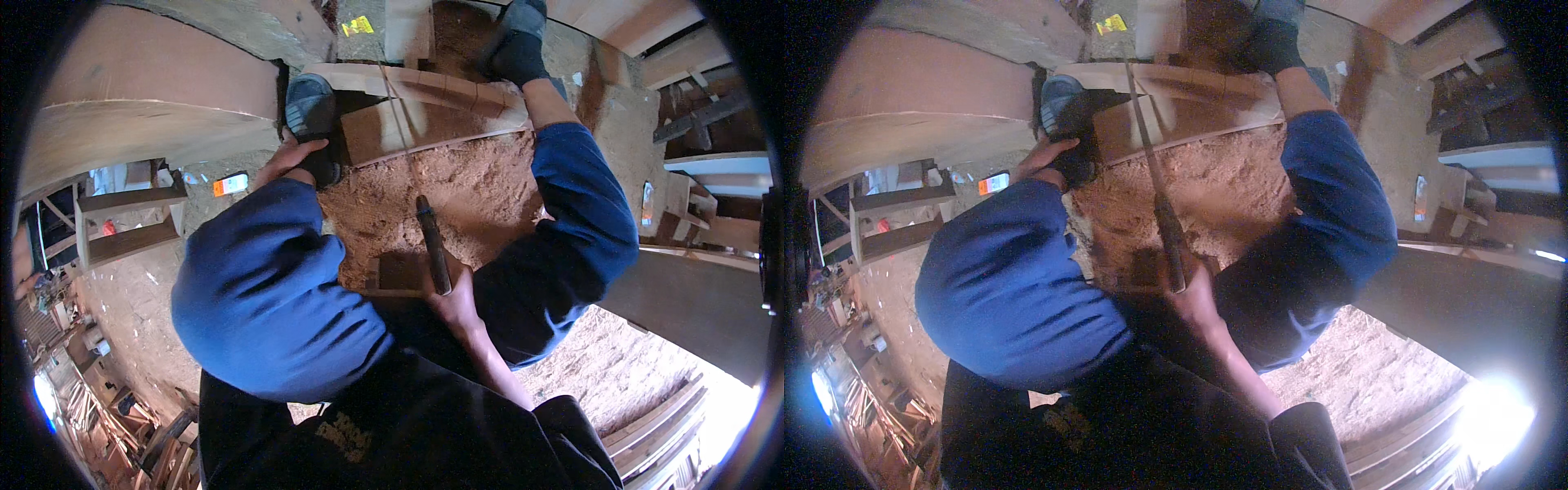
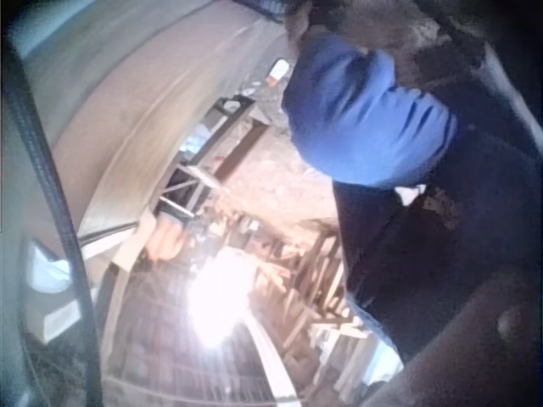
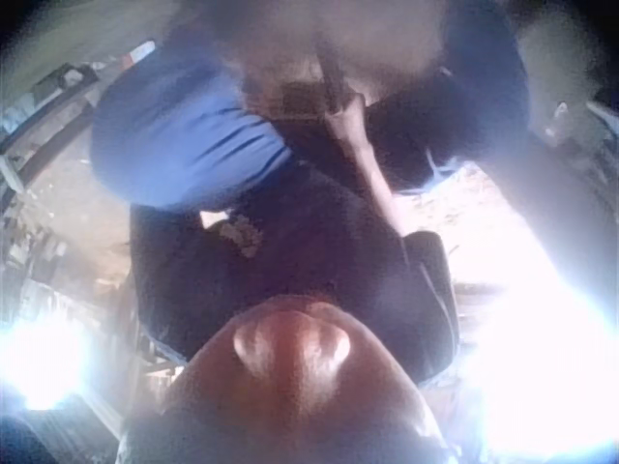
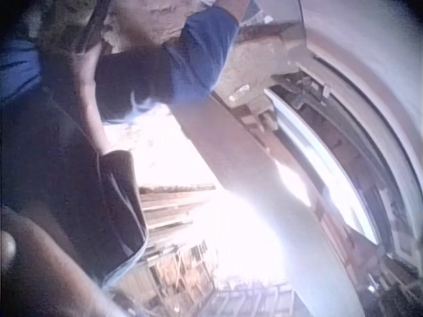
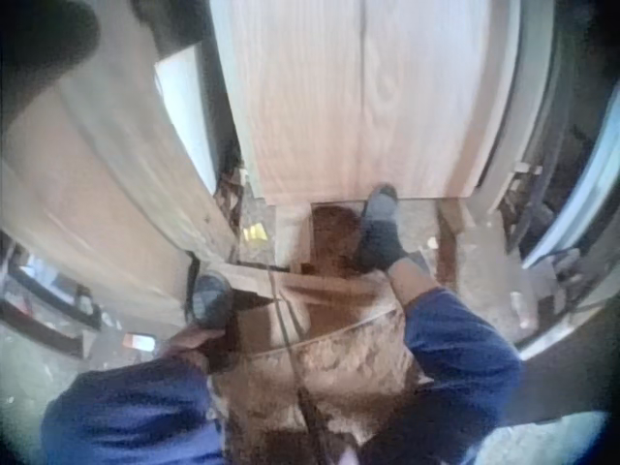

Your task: The person sits on the floor and uses a hand saw to cut a piece of wood that is secured between their feet. They repeatedly saw back and forth along a marked line, generating sawdust.

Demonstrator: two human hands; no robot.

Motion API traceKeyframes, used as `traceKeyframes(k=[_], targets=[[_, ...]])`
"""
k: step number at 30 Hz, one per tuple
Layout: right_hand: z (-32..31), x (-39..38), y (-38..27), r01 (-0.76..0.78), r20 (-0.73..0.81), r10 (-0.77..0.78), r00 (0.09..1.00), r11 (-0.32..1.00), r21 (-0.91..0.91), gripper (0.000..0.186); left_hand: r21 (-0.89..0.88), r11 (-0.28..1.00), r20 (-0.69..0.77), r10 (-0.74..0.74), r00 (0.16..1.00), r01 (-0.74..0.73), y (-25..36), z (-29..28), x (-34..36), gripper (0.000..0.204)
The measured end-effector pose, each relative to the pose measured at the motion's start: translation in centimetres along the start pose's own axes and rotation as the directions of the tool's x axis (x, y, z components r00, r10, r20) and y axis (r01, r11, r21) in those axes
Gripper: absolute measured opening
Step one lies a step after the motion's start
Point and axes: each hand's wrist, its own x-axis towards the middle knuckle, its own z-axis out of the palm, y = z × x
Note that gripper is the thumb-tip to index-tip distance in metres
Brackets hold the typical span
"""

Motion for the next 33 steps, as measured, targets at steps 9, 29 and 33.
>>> traceKeyframes(k=[9,29,33], targets=[[-1.9,-2.6,-3.4,-0.001,-0.031,0.003,1.000,0.998,0.063,0.017,0.091,0.992,-0.120,-0.079,0.990,0.090,-0.1,-1.4,-1.3,0.130],[-5.6,-1.5,-7.6,-0.064,-0.100,0.065,0.993,0.998,0.011,0.019,-0.153,0.988,-0.061,-0.007,0.998,-0.002,2.6,1.2,-2.3,0.128],[-5.2,-2.1,-8.1,-0.152,-0.054,0.156,0.986,0.986,0.072,0.019,-0.117,0.991,-0.056,-0.065,0.996,0.058,1.7,-0.8,-3.5,0.130]])
